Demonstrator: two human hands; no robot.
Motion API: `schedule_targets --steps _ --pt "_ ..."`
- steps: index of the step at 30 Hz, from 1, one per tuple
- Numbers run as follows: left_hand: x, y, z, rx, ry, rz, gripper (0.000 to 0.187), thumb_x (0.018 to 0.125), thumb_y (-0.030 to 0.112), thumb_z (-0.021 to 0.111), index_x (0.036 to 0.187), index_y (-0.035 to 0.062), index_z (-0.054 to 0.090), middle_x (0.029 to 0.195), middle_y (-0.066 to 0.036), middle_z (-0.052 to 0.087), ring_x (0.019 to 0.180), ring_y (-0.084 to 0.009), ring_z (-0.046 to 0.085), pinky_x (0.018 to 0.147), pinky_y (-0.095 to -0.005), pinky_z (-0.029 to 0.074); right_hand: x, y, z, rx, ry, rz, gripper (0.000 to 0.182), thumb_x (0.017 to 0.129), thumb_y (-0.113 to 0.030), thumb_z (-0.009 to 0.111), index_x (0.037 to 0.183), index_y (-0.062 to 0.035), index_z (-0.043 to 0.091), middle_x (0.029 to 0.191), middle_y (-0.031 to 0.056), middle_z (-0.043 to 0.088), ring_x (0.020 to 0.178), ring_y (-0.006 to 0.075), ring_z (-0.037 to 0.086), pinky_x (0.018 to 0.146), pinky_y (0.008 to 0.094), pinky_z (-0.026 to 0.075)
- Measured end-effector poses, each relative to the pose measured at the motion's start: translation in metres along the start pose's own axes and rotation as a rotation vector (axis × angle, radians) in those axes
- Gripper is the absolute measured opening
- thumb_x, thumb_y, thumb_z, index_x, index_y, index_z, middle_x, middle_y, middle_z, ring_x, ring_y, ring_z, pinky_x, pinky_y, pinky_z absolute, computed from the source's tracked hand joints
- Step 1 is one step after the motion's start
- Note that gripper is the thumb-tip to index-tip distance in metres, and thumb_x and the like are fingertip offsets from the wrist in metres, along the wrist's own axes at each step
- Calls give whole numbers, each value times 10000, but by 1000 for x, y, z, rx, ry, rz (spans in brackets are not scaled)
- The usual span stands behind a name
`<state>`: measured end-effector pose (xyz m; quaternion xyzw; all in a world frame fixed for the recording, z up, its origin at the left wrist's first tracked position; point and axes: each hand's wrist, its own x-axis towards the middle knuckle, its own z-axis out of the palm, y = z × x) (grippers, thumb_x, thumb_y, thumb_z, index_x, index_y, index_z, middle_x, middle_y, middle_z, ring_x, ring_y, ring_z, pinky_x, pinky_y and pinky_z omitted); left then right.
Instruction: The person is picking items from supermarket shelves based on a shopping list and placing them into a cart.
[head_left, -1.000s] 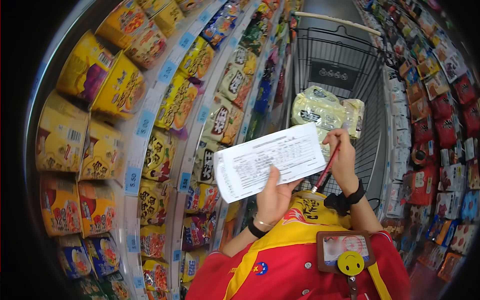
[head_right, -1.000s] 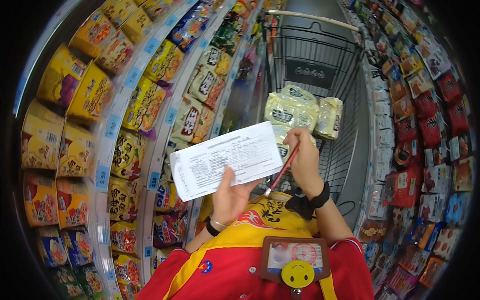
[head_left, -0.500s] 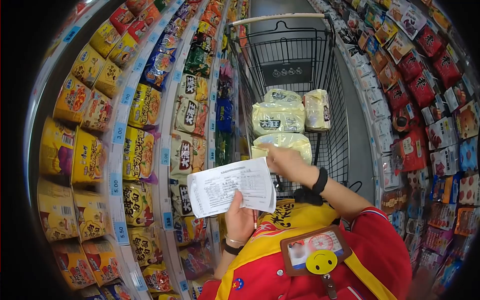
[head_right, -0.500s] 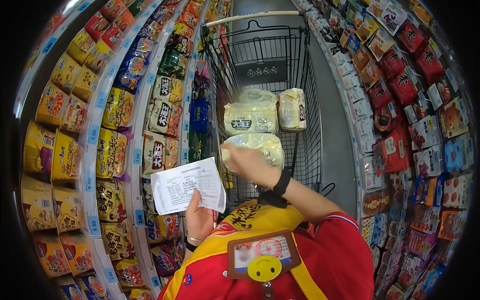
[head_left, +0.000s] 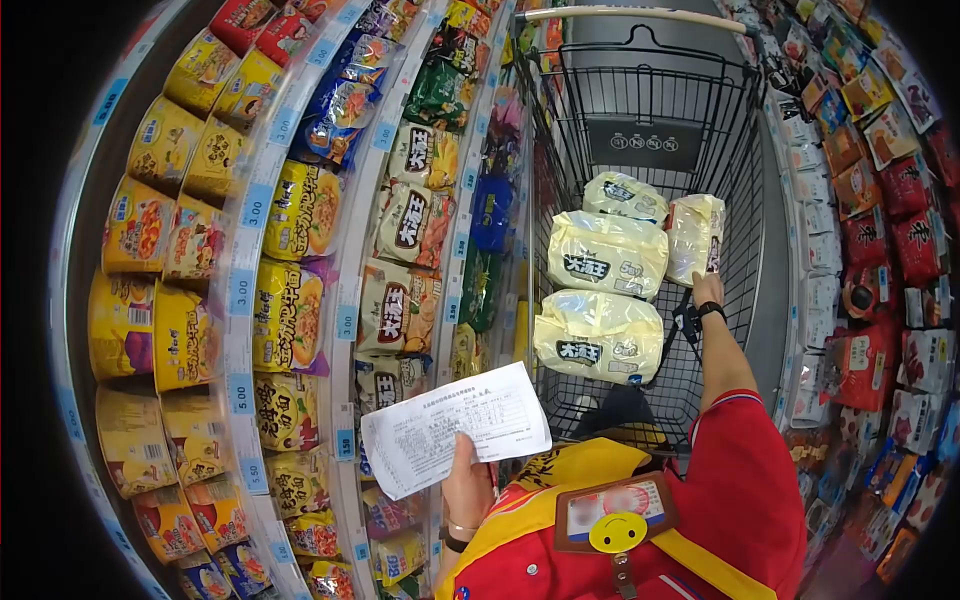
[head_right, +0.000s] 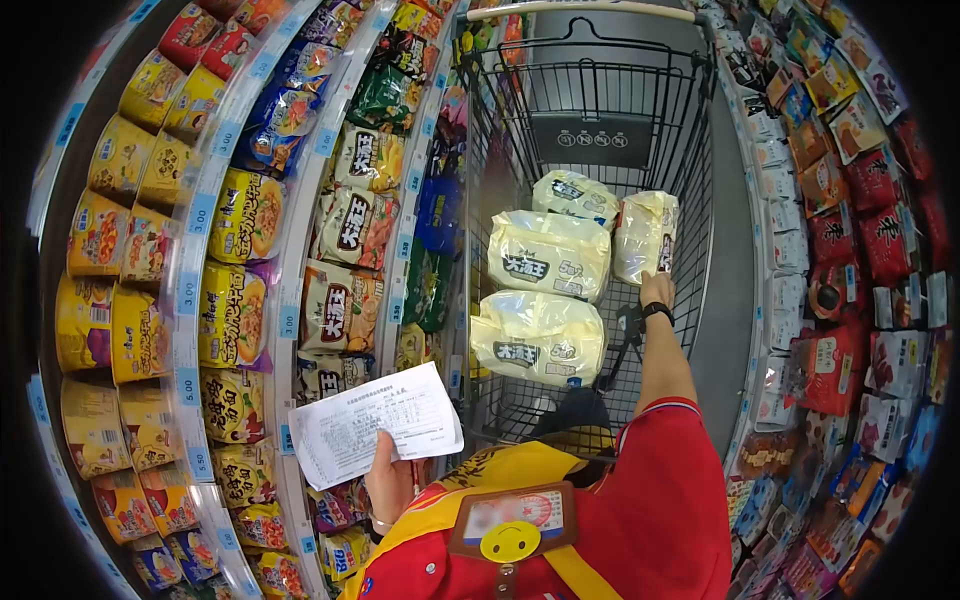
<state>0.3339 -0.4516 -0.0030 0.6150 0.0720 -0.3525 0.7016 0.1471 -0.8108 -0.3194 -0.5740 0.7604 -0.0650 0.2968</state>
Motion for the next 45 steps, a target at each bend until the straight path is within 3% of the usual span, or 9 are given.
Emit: schedule_targets --steps 5,9,17,22,24,27,33,39,45 --pt "1 -1 7 33 61 46 353 910 191 431 1214 19 383 1137 -73 493 998 -158 483 843 -297 384 9 -20 -15 -150 -190 -66 391 824 -289 482 1050 27 517 1009 233 567 943 353 549 813 422 427" --pt "1 -3 4 -11 99 58 371 909 165 427 1242 16 356 1193 -84 459 1067 -178 458 912 -306 357 24 -22 -14 -228 -79 -301 325 829 -274 380 1006 -55 542 944 199 588 894 372 550 781 457 420" --pt "8 -5 -6 -27 25 35 359 901 184 441 1221 35 380 1153 -84 505 1013 -171 514 844 -302 418 40 -62 -79 17 26 -502 327 814 -291 395 909 -21 554 880 262 561 875 417 521 754 483 404" --pt "5 1 -1 -68 1 -10 348 901 180 440 1208 23 395 1136 -82 513 1001 -170 515 836 -293 412 2 -82 -160 666 -428 -569 215 841 -148 460 909 35 550 797 7 578 717 59 509 664 193 405" --pt "4 5 -4 -117 -23 -71 354 910 156 421 1221 -7 379 1176 -98 480 1062 -189 475 907 -311 375 -33 -91 -199 685 -490 -607 220 847 -147 457 945 28 548 819 7 580 714 60 517 655 194 411" --pt "8 1 -16 -85 -106 -35 321 898 212 449 1171 45 432 1076 -54 555 923 -149 556 748 -282 445 -64 -94 -234 778 -577 -641 239 851 -148 463 993 28 541 859 22 589 736 70 542 670 203 431" --pt "7 4 -30 -170 -175 2 310 909 209 430 1167 37 432 1055 -57 558 831 -108 548 618 -225 406 -106 -109 -265 1098 -686 -667 319 833 -161 498 1079 42 498 999 115 588 875 168 591 782 272 470" --pt "3 3 -47 -305 -105 9 255 900 188 462 1104 36 477 943 -26 567 638 -55 468 484 -196 336 -100 -93 -212 1482 -951 -413 380 799 -217 543 1088 23 489 1051 140 567 953 239 565 841 348 461" --pt "-3 3 -67 -381 -15 3 263 889 172 488 1113 34 484 957 -16 561 706 -66 483 565 -204 368 -85 -75 -114 1504 -1071 -256 340 758 -189 583 1025 16 532 1012 145 591 901 255 590 806 362 491"
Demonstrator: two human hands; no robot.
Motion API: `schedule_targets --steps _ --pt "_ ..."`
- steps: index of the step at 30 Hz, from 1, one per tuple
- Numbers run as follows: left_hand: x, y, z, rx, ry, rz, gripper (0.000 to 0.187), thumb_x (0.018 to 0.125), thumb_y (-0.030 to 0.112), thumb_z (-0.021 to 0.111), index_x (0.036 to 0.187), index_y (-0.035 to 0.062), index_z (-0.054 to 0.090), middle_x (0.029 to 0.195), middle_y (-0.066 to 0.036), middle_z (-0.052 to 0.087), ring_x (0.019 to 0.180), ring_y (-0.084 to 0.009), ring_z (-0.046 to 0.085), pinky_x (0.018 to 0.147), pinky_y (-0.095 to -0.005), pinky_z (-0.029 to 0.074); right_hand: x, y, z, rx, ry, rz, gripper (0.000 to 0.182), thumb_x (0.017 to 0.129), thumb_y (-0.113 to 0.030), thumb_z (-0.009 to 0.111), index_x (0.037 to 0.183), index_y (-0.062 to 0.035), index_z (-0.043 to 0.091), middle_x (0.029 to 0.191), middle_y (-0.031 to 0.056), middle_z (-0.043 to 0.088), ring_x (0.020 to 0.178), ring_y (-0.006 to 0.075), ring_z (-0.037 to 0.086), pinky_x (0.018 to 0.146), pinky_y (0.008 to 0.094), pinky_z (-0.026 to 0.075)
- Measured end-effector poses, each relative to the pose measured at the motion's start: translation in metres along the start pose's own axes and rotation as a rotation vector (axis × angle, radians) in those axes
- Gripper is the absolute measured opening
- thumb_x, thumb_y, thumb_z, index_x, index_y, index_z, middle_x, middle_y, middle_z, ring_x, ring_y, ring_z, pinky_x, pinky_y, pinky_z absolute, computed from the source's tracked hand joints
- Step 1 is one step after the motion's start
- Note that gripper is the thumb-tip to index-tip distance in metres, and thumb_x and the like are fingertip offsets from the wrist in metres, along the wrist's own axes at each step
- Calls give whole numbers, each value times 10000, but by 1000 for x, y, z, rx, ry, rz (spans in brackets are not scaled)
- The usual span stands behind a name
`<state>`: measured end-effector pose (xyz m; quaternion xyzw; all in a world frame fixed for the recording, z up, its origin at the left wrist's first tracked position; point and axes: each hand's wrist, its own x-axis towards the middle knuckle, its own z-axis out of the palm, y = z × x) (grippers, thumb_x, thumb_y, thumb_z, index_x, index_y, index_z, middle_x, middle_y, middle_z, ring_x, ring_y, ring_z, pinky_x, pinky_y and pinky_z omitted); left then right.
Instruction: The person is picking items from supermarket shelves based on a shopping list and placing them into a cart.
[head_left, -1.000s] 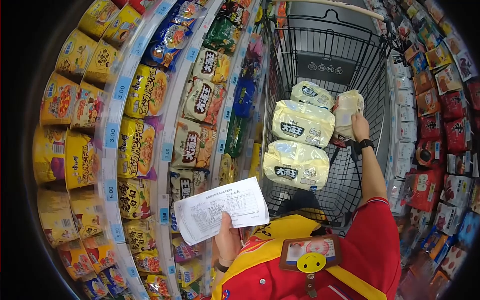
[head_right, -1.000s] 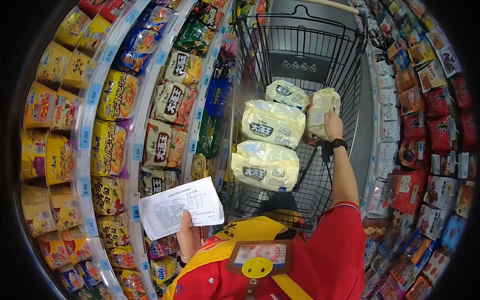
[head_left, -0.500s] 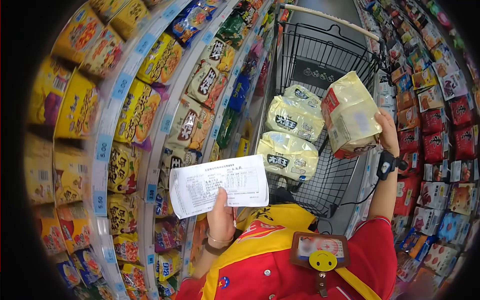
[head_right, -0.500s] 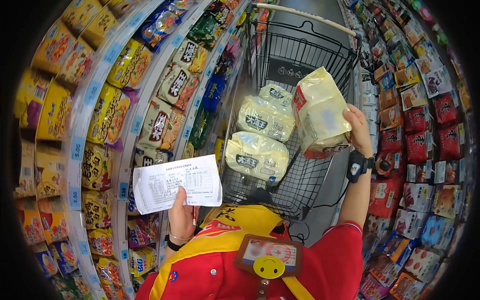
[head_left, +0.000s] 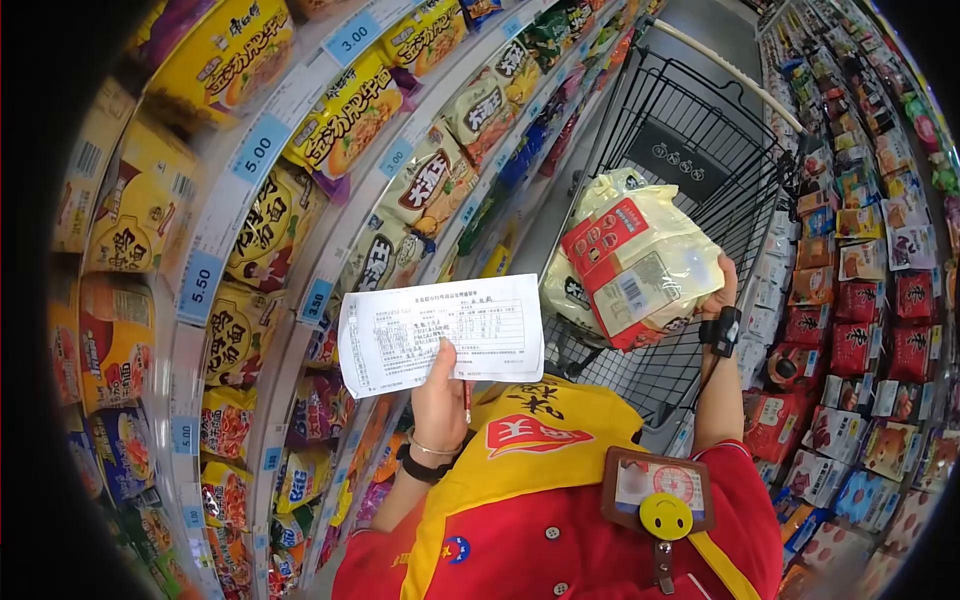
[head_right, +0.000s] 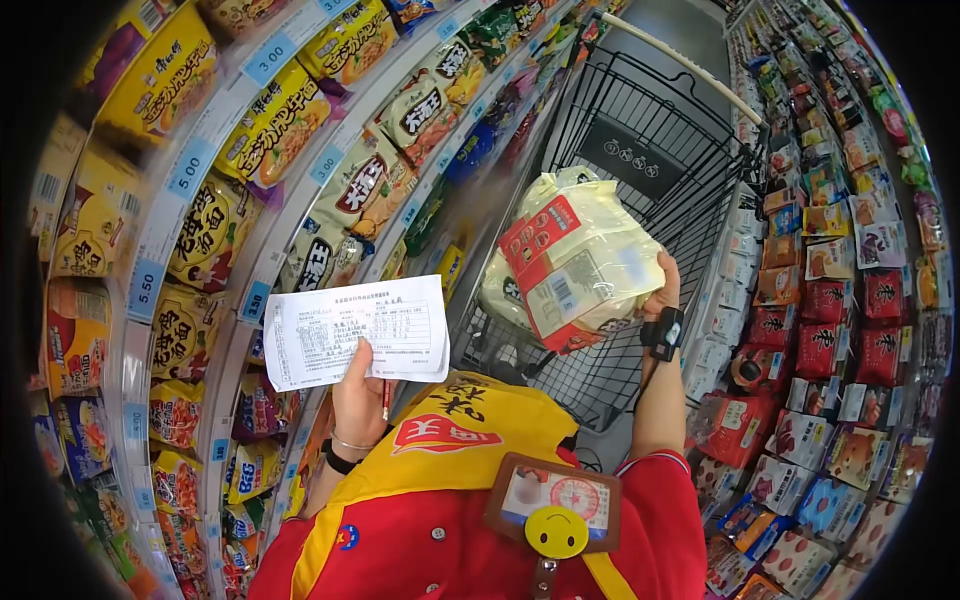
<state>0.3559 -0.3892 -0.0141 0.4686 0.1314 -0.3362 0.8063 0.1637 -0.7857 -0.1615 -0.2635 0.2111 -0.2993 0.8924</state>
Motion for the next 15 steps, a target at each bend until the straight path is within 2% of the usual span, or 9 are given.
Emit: schedule_targets --steps 4,8,15 --pt "0 -2 -14 20 -8 -2 272 888 163 486 1126 31 474 983 -26 561 726 -68 495 563 -205 370 -7 -8 5 45 54 33 322 773 -178 561 1026 16 520 1006 155 590 898 264 593 813 387 492" --pt "1 -4 -11 23 -23 -15 278 887 159 487 1134 32 467 999 -28 557 754 -77 505 582 -211 379 -6 -14 -22 22 71 12 352 799 -214 537 1050 32 532 1042 177 585 907 280 595 810 411 489" --pt "1 -14 -7 44 -60 -3 295 885 157 491 1149 30 455 1037 -36 543 812 -98 512 633 -222 393 -2 -14 -26 13 116 34 363 768 -166 557 1061 41 503 1040 180 576 920 277 585 841 388 474"
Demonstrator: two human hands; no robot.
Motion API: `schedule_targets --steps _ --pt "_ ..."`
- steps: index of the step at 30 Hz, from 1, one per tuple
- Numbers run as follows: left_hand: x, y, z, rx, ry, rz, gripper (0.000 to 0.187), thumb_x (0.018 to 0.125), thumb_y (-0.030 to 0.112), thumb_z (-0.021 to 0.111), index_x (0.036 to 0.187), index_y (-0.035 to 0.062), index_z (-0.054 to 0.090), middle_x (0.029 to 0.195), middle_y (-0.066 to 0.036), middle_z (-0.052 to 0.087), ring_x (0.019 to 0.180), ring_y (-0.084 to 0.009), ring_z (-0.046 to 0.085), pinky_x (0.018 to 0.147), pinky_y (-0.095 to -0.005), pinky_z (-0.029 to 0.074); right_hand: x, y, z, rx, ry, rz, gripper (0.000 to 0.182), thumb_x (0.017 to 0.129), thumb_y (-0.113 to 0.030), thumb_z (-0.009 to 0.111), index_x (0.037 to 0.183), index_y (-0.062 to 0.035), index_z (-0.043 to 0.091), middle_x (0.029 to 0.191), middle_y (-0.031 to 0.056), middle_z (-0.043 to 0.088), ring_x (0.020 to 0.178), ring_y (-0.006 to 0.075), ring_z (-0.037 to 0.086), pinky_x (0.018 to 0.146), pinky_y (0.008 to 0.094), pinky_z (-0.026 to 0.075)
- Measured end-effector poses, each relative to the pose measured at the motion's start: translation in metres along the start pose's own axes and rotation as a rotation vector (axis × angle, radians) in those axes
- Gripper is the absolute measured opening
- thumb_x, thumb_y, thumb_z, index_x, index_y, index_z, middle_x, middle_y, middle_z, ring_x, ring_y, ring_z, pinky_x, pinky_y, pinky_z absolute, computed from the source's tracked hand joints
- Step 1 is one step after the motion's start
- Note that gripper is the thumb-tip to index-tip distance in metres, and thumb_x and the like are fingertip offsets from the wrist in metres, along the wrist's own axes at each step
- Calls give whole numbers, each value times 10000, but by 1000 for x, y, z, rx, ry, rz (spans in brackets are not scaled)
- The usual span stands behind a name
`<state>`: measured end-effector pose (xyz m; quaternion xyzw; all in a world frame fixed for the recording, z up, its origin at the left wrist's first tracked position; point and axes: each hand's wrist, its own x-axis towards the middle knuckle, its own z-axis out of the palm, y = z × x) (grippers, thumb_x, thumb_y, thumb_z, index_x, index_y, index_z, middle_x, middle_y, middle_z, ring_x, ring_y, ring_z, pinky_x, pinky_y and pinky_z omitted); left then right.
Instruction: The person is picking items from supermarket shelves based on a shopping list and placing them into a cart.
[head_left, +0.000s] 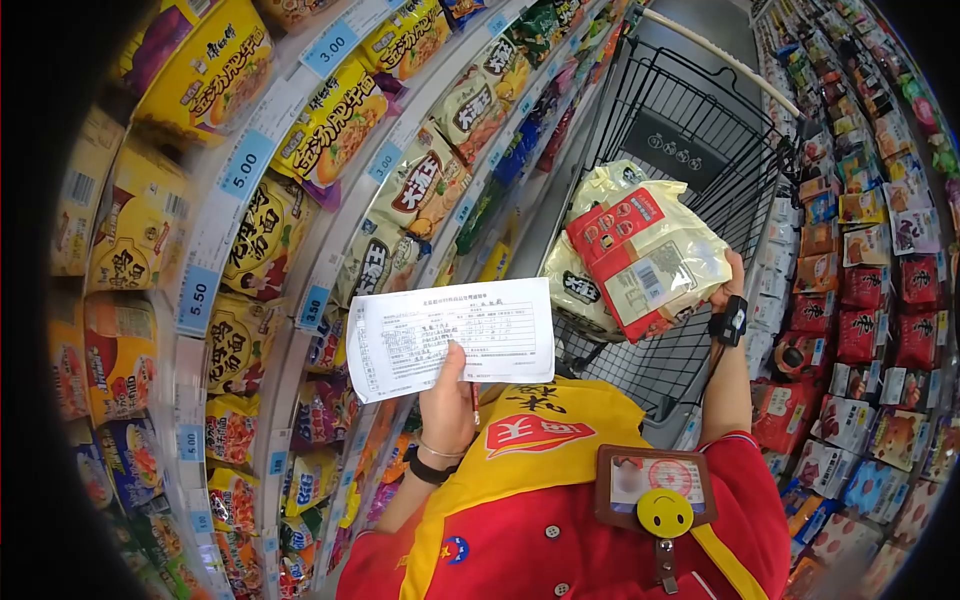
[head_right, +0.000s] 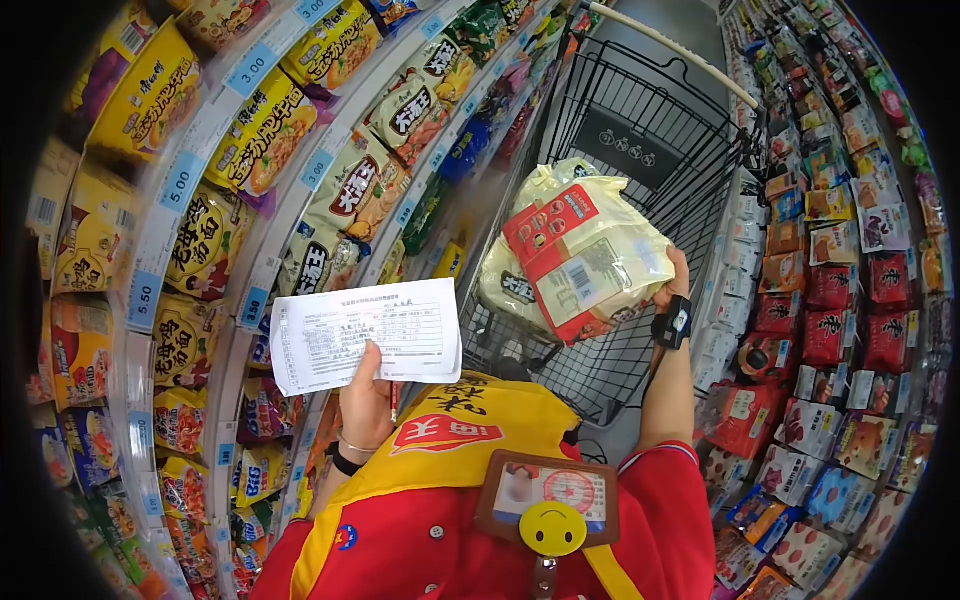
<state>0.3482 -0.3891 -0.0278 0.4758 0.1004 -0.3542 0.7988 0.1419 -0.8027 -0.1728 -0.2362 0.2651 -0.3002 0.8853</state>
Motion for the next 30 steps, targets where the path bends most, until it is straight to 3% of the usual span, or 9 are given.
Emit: schedule_targets --steps 9,10,12,13,17,21,24,27,30 --pt "-6 -1 6 90 8 7 296 906 209 455 1146 36 445 1049 -53 537 882 -120 514 703 -250 415 -4 -6 0 -29 42 75 392 800 -240 554 1088 23 507 1070 143 574 954 254 571 858 367 459" --pt "-6 -1 10 67 8 34 274 903 204 467 1116 33 464 1012 -41 536 842 -98 500 686 -232 408 -13 8 -1 -310 -56 -214 396 811 -250 542 1098 20 503 1082 140 570 962 249 568 862 363 456" --pt "-7 -2 15 11 -3 75 257 899 197 479 1094 30 480 984 -32 536 805 -78 486 671 -214 401 -6 6 3 -329 -69 -235 394 827 -257 525 1109 18 498 1090 135 566 969 241 565 868 358 453" --pt "-7 -3 16 -23 -16 86 261 899 196 479 1101 31 479 993 -34 536 809 -81 487 673 -214 401 -1 -5 11 -86 21 48 389 832 -254 520 1110 17 496 1087 132 567 968 238 565 869 356 452" --pt "-5 -4 17 -86 -65 73 265 894 160 486 1123 28 472 1018 -42 535 813 -88 488 679 -214 399 -3 -2 31 -147 -21 -2 357 832 -235 521 1083 18 506 1063 129 575 958 225 569 859 343 457" --pt "-5 -6 11 -42 -96 43 274 885 105 482 1141 6 463 1071 -65 531 906 -122 509 769 -235 414 -8 4 80 -197 -1 -64 300 830 -223 521 1009 17 521 990 114 590 884 189 583 816 297 466" --pt "-6 -3 15 -73 -126 85 292 881 81 475 1156 -13 450 1116 -86 520 987 -154 507 846 -260 408 -19 1 124 -380 -189 -126 278 831 -215 521 980 19 522 952 106 591 854 171 581 797 283 464" --pt "-5 -3 12 -71 -140 112 307 879 73 472 1167 -27 438 1148 -103 508 1036 -178 497 891 -280 395 -14 -9 138 -414 -196 -182 266 834 -206 516 969 22 522 940 104 589 843 162 577 796 280 460" --pt "-5 -1 11 -98 -121 121 310 879 74 472 1169 -30 435 1152 -106 505 1037 -185 497 894 -283 392 -1 -31 132 -258 -12 -195 333 850 -237 506 1043 35 516 999 116 590 900 200 577 810 299 463"
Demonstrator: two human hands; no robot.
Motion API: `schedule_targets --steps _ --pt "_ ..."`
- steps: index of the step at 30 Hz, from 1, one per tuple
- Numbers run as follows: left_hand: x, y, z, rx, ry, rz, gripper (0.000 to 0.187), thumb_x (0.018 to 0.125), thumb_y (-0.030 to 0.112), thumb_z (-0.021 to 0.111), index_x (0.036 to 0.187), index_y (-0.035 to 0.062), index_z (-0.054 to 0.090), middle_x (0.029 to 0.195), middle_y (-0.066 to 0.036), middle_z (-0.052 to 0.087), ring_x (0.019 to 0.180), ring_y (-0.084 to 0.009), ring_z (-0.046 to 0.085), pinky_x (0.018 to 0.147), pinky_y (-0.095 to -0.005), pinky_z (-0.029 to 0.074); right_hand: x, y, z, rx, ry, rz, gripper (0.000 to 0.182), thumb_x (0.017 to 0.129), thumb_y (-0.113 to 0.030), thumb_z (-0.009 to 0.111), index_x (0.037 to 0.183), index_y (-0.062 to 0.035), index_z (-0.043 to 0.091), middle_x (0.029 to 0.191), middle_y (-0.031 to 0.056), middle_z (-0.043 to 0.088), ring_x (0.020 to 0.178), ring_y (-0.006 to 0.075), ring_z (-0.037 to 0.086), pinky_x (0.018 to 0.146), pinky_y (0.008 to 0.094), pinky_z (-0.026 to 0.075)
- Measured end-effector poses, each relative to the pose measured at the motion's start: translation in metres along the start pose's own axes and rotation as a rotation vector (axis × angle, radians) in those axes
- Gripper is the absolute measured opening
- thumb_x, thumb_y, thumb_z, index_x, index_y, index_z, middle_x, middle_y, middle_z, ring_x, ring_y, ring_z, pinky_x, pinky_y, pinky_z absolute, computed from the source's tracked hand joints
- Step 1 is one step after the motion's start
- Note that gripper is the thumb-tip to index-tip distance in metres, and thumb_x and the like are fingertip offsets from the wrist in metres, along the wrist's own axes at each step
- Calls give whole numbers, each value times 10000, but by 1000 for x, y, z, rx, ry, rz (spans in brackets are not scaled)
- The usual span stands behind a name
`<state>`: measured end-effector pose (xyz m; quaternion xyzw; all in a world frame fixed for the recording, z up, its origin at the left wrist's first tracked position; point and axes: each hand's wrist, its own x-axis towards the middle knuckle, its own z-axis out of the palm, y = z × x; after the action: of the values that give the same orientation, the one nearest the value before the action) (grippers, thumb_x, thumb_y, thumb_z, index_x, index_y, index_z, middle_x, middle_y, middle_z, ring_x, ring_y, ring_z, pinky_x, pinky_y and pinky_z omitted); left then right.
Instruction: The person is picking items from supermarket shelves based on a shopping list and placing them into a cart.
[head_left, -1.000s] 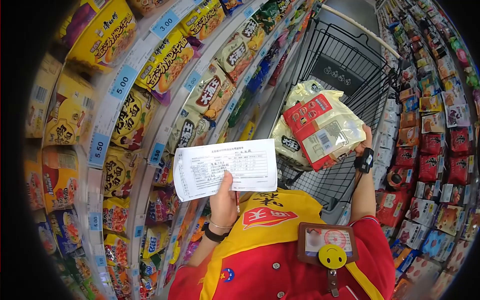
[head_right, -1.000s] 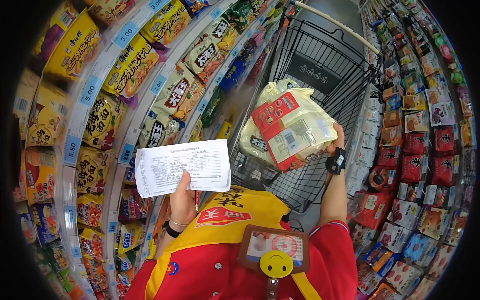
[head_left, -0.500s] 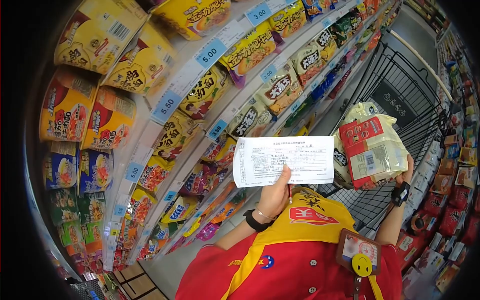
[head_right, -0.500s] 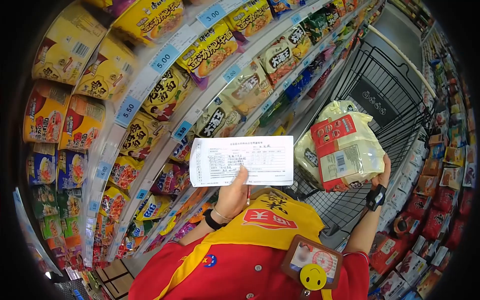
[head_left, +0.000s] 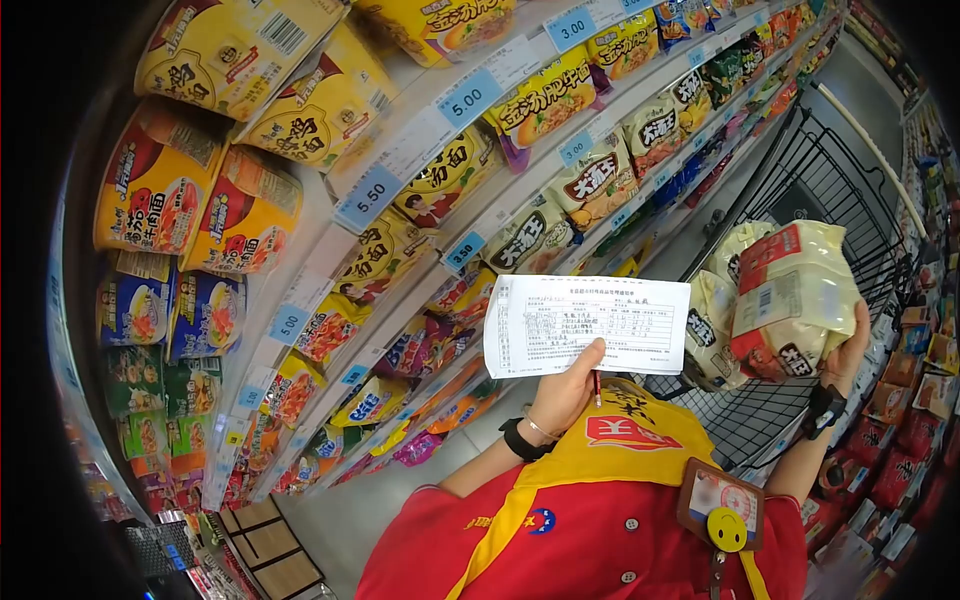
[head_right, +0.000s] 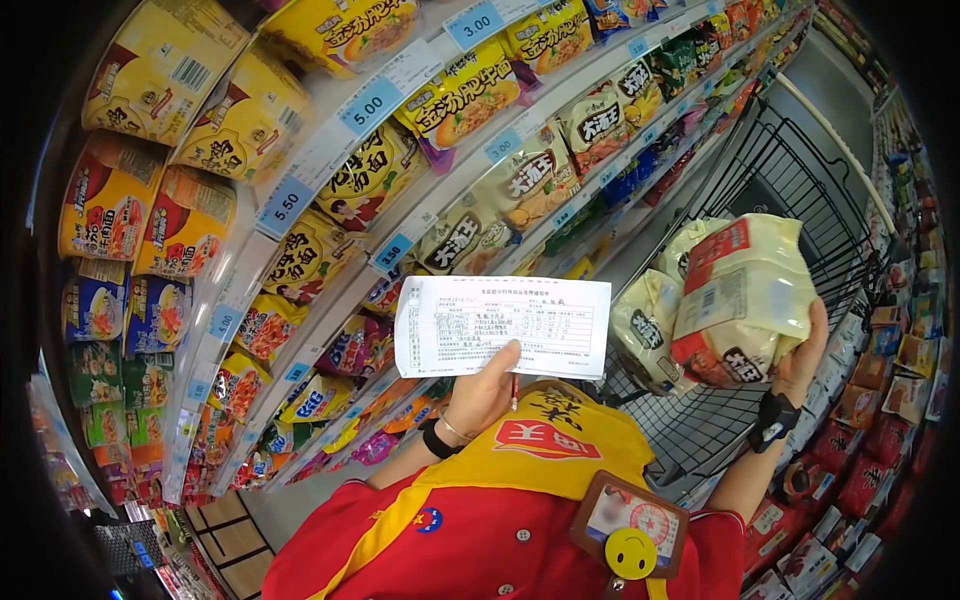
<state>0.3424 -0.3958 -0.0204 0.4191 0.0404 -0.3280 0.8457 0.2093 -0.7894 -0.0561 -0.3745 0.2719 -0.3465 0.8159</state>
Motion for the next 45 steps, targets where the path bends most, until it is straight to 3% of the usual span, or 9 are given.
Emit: schedule_targets --steps 7,10,13,16,21,28,35,40,45 --pt "-2 3 -6 119 200 22 225 869 128 513 1053 1 501 934 -60 550 776 -131 515 673 -246 435 46 -27 -14 -152 149 -64 329 861 -244 502 1051 24 527 976 112 601 846 196 598 736 314 495" --pt "-4 6 -4 168 221 -43 202 851 175 549 999 41 521 832 -28 543 624 -93 459 513 -217 382 74 -16 -10 -197 332 -384 175 864 -199 503 884 -29 543 733 39 559 566 107 510 502 235 410" --pt "-4 6 -8 4 213 51 314 846 44 508 1151 23 435 1091 -74 507 943 -154 498 809 -264 409 88 -9 -1 -103 314 -468 203 875 -183 484 700 -85 452 566 -30 420 422 53 330 393 205 264" --pt "-9 6 -17 -12 262 40 369 837 -3 493 1193 10 396 1174 -90 464 1081 -180 440 938 -298 337 105 1 -9 -123 395 -506 232 884 -182 466 680 -85 417 574 -20 421 434 62 347 400 210 283" --pt "-16 5 -9 48 285 77 376 839 -1 487 1199 10 384 1181 -91 461 1081 -188 445 932 -303 347 142 19 -4 -68 439 -546 228 886 -180 461 693 -66 422 594 1 435 444 83 357 405 219 290" --pt "-19 2 -5 64 361 -8 340 847 44 510 1171 -7 420 1153 -93 483 1051 -179 463 915 -285 357 148 52 29 -188 123 -66 154 879 -154 481 839 -5 482 681 29 477 548 89 398 480 188 329" --pt "-10 -10 -6 39 176 44 335 857 30 484 1182 5 410 1160 -86 486 1058 -176 471 900 -290 369 -41 47 140 -63 -112 317 230 903 -106 428 1078 40 400 874 97 522 575 56 432 488 144 364" --pt "-8 -14 -3 116 121 -15 338 866 99 511 1172 -25 440 1162 -85 488 1005 -156 486 877 -259 379 -120 59 165 -311 -464 293 190 923 -232 412 855 -67 480 591 -45 404 441 8 298 376 147 200" --pt "-9 -12 6 62 8 -22 325 873 147 520 1151 -13 467 1125 -88 513 975 -145 497 828 -244 401 -155 79 189 -731 -662 -52 178 902 -140 427 942 1 529 694 -2 525 570 80 470 521 181 379"
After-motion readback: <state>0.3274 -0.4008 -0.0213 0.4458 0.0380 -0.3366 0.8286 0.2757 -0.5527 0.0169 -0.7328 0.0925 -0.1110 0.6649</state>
